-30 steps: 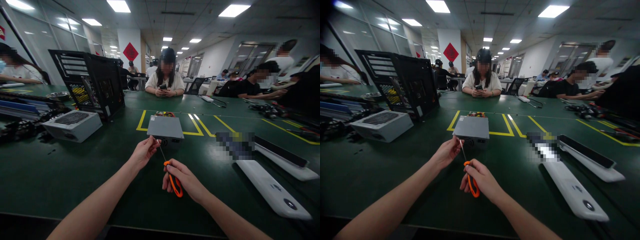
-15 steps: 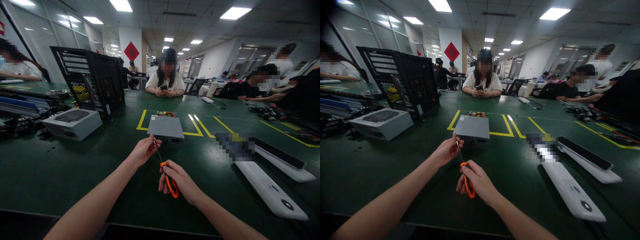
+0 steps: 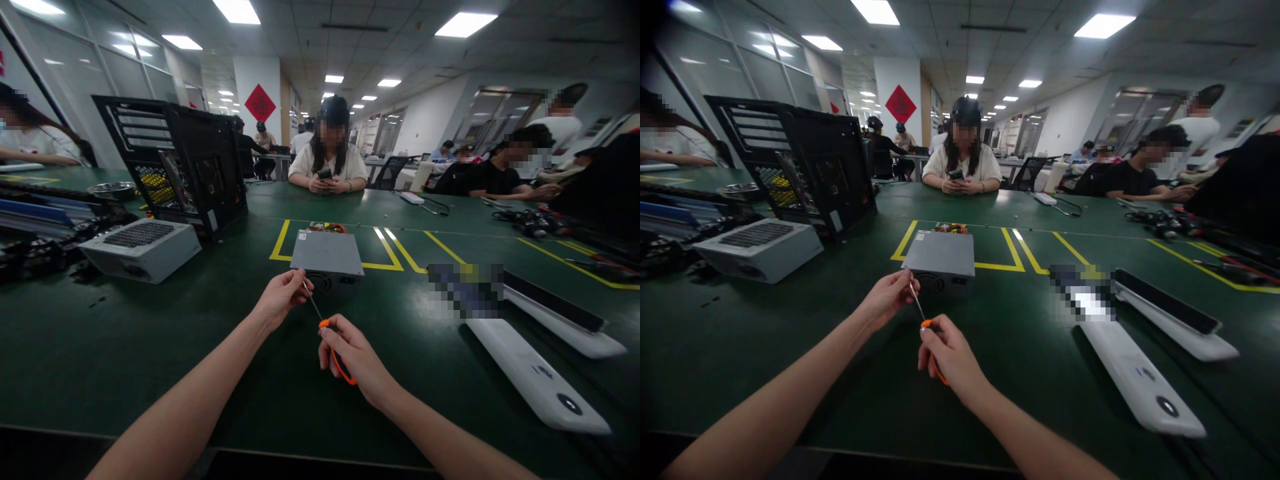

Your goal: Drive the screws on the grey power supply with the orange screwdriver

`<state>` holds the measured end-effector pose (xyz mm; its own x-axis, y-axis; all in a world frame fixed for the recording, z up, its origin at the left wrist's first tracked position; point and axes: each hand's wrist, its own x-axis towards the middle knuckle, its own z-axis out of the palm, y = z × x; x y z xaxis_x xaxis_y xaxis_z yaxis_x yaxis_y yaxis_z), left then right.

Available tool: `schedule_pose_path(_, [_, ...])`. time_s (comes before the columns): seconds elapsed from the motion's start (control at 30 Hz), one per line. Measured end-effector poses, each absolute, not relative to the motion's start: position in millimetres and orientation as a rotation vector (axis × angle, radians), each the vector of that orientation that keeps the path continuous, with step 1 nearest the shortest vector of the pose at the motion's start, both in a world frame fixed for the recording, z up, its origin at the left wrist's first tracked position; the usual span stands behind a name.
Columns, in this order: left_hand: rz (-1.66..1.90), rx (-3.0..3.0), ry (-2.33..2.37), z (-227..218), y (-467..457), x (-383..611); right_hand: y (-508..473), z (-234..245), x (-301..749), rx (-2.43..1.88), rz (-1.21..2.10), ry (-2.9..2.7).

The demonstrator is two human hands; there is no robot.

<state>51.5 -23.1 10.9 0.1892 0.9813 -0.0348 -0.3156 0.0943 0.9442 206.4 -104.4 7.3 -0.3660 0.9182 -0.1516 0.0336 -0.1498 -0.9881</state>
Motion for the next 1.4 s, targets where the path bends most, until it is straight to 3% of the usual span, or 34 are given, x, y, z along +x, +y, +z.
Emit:
schedule_pose_path(0.33, [1.128, 0.803, 0.725, 15.0, -25.9, 52.2, -106.9, 17.0, 205.0, -1.064, 1.651, -1.251])
schedule_pose_path(0.73, [1.153, 1.058, 0.832, 12.2, -29.7, 58.2, -107.0, 12.9, 204.7, -1.058, 1.779, -1.065])
schedule_pose_path(1.4, [0.887, 1.098, 0.901, -5.9, -32.2, 69.9, -124.4, 6.0, 237.1, -1.070, 1.715, -0.803])
